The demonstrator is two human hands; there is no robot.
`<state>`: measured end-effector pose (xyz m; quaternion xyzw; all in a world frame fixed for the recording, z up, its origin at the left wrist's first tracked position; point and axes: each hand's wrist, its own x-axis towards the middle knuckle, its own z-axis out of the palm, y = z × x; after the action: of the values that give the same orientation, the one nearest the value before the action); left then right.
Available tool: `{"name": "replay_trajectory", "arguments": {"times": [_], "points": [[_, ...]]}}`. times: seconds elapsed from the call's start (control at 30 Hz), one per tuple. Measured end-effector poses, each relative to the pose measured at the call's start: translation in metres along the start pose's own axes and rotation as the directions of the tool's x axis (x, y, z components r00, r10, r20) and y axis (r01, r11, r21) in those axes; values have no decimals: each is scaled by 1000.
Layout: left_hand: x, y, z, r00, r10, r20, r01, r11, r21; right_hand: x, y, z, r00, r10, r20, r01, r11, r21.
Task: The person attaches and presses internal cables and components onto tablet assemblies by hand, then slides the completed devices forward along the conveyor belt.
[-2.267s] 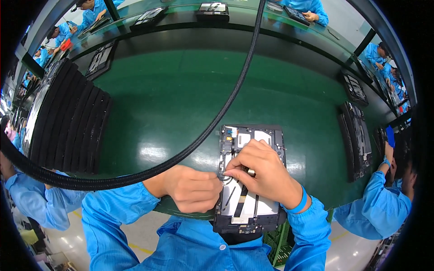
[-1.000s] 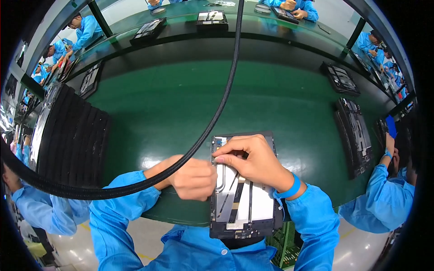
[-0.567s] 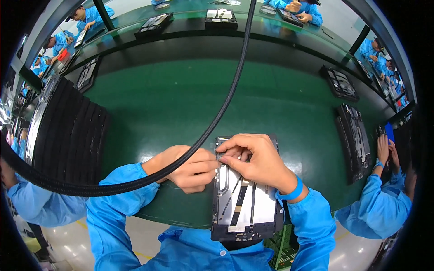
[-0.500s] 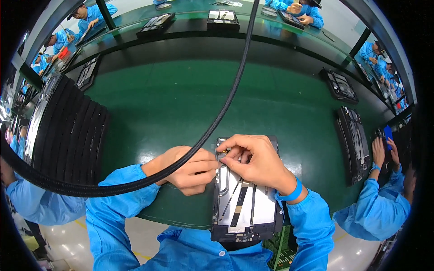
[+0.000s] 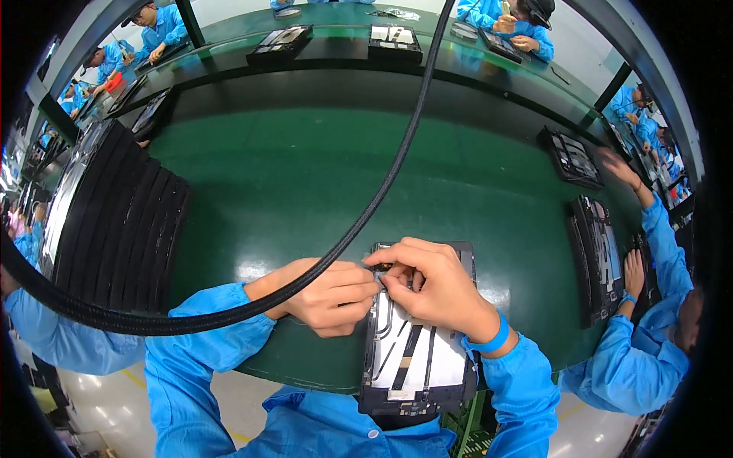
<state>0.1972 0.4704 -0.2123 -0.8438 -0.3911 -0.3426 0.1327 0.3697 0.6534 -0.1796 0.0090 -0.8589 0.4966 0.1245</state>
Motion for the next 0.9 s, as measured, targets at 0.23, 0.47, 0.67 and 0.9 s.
{"name": "replay_trajectory", "arguments": {"times": [0.23,0.47,0.67,0.9], "points": [[8,3,-8,993,-61,101,64,998,-26,-3,-4,-12,993,94,-72,-80,982,172],[25,15,-16,983,-127,130,119,991,66,-86,2,-86,858,173,-484,-98,979,177],[72,119,31,970,76,229,59,847,-528,-188,24,-213,725,2,-688,-513,669,-539],[56,59,51,921,-82,382,194,945,-264,-241,44,-289,638,418,-646,-756,181,-629]]}}
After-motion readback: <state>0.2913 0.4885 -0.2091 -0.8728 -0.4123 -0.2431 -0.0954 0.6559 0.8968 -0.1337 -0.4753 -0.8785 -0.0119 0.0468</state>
